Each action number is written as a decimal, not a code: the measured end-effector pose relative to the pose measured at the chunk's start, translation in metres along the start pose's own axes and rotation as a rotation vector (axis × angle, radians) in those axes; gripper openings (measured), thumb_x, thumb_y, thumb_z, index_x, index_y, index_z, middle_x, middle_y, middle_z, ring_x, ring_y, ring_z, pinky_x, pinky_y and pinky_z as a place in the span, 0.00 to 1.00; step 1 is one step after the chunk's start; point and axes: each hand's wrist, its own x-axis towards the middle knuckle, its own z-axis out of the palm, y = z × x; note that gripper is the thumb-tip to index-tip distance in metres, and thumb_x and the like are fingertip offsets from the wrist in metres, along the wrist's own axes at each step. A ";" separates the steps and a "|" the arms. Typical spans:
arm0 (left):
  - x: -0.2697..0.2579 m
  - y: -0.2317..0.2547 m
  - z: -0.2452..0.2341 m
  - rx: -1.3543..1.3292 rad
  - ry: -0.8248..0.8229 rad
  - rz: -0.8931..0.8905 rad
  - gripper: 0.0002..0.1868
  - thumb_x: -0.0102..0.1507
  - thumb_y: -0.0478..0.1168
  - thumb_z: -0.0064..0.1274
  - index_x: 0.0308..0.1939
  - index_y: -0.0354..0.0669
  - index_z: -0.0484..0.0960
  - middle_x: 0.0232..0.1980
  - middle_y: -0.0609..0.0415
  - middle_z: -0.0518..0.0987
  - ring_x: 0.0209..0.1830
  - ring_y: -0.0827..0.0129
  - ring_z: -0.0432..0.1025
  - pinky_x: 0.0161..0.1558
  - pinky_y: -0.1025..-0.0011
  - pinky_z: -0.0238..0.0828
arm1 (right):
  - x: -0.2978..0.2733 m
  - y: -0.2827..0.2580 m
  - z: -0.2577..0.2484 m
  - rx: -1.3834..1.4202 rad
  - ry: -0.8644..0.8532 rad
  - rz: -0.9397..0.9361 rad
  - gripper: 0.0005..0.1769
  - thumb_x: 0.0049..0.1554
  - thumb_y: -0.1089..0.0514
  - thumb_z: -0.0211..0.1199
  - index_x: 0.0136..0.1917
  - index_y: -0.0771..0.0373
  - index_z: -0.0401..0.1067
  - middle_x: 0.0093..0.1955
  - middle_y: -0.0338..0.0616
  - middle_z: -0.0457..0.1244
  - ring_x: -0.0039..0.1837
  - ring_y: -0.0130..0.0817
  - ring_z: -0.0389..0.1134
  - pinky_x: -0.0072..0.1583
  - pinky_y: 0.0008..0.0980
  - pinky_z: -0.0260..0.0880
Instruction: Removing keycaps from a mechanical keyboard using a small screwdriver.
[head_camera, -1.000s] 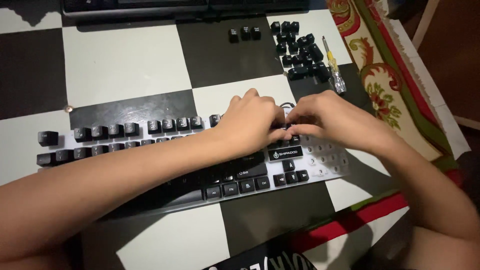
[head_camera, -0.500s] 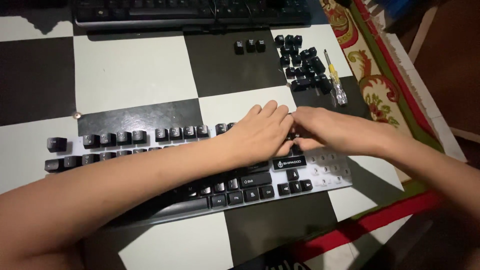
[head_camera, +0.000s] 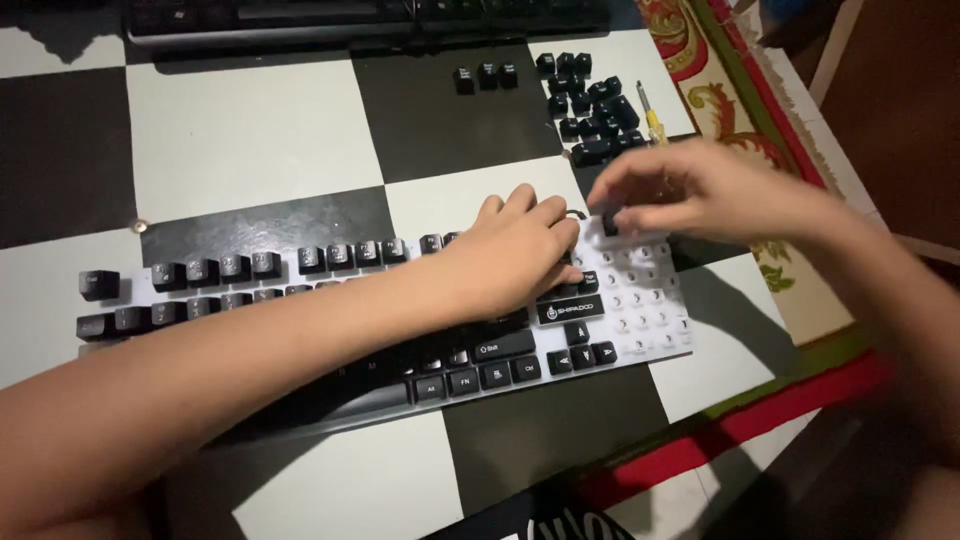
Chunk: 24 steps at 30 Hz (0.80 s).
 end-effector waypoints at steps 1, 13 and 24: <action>0.001 0.000 0.003 0.001 0.001 0.002 0.21 0.61 0.53 0.58 0.45 0.40 0.79 0.52 0.46 0.75 0.54 0.48 0.67 0.49 0.48 0.66 | 0.000 0.002 0.003 -0.001 0.003 0.000 0.19 0.53 0.57 0.65 0.59 0.55 0.75 0.48 0.39 0.73 0.49 0.29 0.75 0.54 0.33 0.77; 0.012 -0.014 0.026 0.409 0.267 0.279 0.19 0.61 0.50 0.54 0.39 0.34 0.77 0.38 0.47 0.72 0.43 0.56 0.67 0.40 0.56 0.66 | 0.008 0.049 0.029 0.064 0.089 -0.046 0.17 0.47 0.64 0.73 0.52 0.60 0.80 0.45 0.37 0.73 0.47 0.24 0.74 0.52 0.28 0.77; 0.018 -0.019 0.028 0.228 0.176 0.249 0.25 0.55 0.52 0.55 0.42 0.30 0.76 0.42 0.44 0.71 0.43 0.53 0.67 0.31 0.60 0.71 | 0.009 0.065 0.031 0.340 0.068 -0.013 0.19 0.49 0.68 0.69 0.55 0.65 0.79 0.44 0.42 0.73 0.46 0.25 0.74 0.51 0.28 0.77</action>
